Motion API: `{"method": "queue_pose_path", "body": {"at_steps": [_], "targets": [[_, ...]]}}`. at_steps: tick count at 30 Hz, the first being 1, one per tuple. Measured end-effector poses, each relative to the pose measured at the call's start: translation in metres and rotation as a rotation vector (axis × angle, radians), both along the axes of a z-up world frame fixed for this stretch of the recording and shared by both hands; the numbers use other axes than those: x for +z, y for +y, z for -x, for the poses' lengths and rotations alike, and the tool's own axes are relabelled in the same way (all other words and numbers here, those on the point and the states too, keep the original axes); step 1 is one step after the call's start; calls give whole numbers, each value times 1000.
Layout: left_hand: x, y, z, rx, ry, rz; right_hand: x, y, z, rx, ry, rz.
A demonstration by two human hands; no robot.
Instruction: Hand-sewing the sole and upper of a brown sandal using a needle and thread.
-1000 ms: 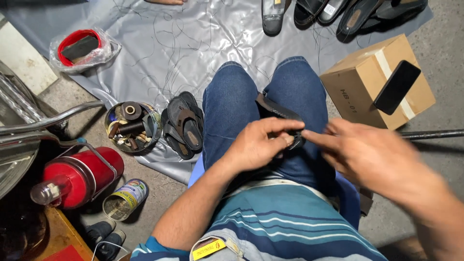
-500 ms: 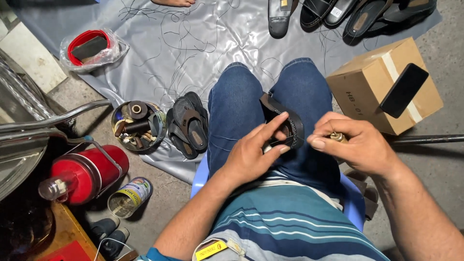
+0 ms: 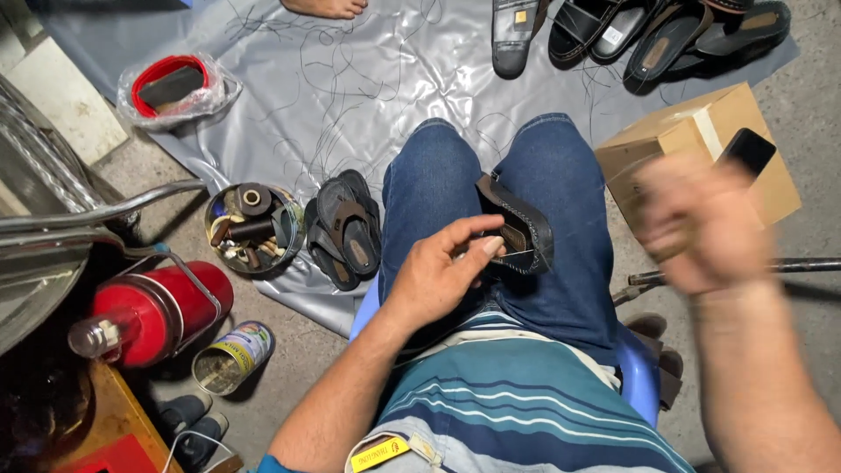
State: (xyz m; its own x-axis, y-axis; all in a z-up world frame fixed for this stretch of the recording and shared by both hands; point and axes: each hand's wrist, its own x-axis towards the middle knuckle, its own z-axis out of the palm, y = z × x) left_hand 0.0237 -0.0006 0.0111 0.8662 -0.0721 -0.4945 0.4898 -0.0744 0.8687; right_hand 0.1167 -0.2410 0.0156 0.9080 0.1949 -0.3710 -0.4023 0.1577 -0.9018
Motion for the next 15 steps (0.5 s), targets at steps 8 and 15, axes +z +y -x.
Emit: {"method": "queue_pose_path", "body": {"at_steps": [8, 15], "targets": [[-4, 7, 14, -312, -257, -349, 14, -9, 8, 308, -689, 859], [30, 32, 20, -305, -334, 847, -1, 16, 27, 645, -333, 824]]}}
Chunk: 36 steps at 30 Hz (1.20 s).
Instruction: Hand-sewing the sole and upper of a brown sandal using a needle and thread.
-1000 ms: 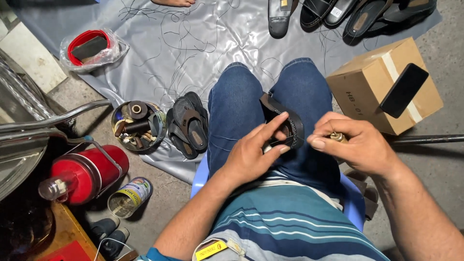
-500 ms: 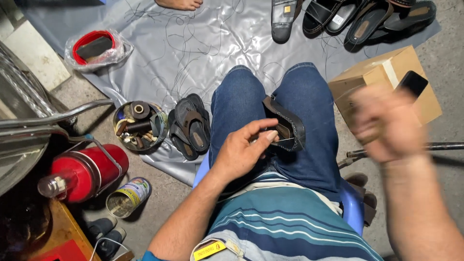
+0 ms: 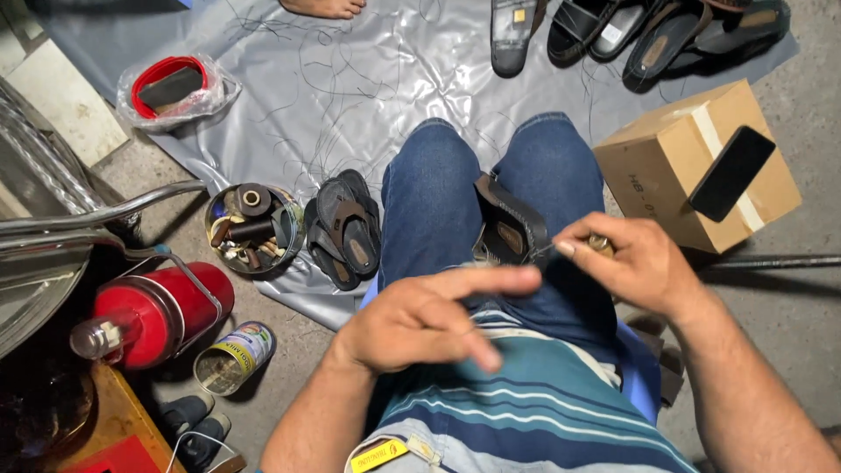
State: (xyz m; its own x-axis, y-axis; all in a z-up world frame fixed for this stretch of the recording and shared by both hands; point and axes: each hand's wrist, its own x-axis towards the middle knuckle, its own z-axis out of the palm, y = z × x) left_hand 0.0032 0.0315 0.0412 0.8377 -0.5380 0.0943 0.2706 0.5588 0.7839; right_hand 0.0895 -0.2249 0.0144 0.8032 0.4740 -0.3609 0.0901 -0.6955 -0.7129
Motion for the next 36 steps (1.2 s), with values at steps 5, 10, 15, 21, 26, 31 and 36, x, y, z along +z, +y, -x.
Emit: {"method": "queue_pose_path", "body": {"at_steps": [5, 10, 15, 21, 26, 31, 36], "targets": [[-11, -26, -18, 124, 22, -675, -3, -8, -3, -109, 262, -1], [-51, -45, -25, 245, -46, -1030, -9, -14, -1, -145, 333, -10], [-41, -43, -21, 451, -235, -1077, 27, 1, -8, -92, 279, 229], [-45, -54, -15, 374, -136, -691, 49, 14, -15, 170, 107, -35], [-66, 52, -19, 1011, 586, -603, 55, 3, -22, 268, -5, -83], [-62, 50, -8, 1549, 459, -981, 44, 4, -22, 374, -76, 217], [-24, -25, -17, 630, -474, -1188, 34, 5, -25, 517, -170, 385]]}}
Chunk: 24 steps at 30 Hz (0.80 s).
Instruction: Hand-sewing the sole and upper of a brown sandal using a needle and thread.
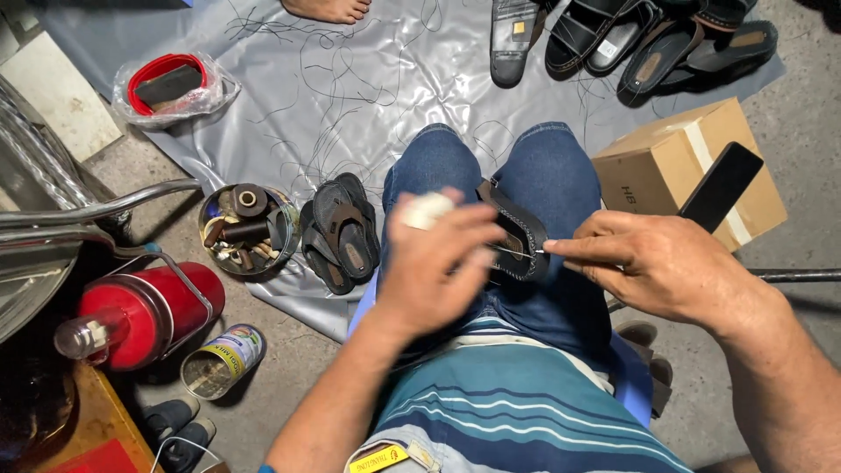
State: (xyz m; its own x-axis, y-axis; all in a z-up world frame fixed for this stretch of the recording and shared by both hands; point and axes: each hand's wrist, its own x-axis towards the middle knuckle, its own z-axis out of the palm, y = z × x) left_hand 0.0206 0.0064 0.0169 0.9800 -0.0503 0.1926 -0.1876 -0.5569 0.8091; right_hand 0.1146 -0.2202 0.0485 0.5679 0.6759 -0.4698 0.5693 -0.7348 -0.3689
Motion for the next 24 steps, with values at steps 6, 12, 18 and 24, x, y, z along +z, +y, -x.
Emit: {"method": "queue_pose_path", "body": {"at_steps": [6, 12, 18, 24], "targets": [[-8, -41, 7, 66, 243, 261, 5, 2, -1, -8, 9, 148], [-16, -62, 11, 172, 245, 367, 24, 17, 6, 155, -147, 344], [-29, -75, 6, 137, 162, 403, 27, 26, 14, 182, -256, 418], [-29, -67, 7, 101, 171, 440, 7, 7, -4, 131, -128, 207]]}}
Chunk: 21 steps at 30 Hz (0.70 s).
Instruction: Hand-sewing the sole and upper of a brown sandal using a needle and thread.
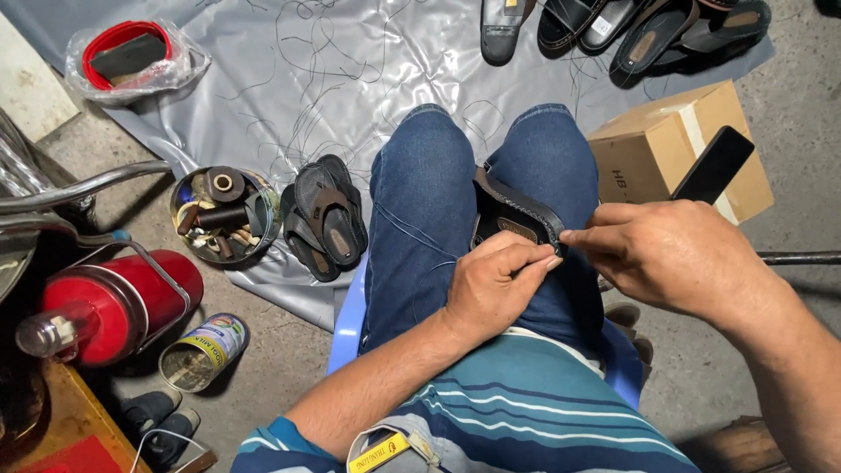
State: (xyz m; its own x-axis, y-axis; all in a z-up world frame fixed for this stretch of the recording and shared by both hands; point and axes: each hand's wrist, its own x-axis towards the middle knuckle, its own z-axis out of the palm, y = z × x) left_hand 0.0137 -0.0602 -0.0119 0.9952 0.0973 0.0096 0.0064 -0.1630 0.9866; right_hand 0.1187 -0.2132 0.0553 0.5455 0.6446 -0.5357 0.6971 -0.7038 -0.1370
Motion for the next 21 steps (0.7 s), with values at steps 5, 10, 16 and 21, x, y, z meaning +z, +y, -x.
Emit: {"method": "queue_pose_path", "body": {"at_steps": [5, 10, 16, 21], "targets": [[-2, 6, -2, -47, 35, 26, -9, -3, 3, 35, -69, -199], [9, 36, -8, -187, 99, -167, -10, -4, 8, 67, -91, -349], [23, 64, -15, -410, 203, 153, -8, -7, 7, 27, -17, -340], [16, 32, -18, -231, 445, 500, -8, -7, 6, -39, -2, -379]]}}
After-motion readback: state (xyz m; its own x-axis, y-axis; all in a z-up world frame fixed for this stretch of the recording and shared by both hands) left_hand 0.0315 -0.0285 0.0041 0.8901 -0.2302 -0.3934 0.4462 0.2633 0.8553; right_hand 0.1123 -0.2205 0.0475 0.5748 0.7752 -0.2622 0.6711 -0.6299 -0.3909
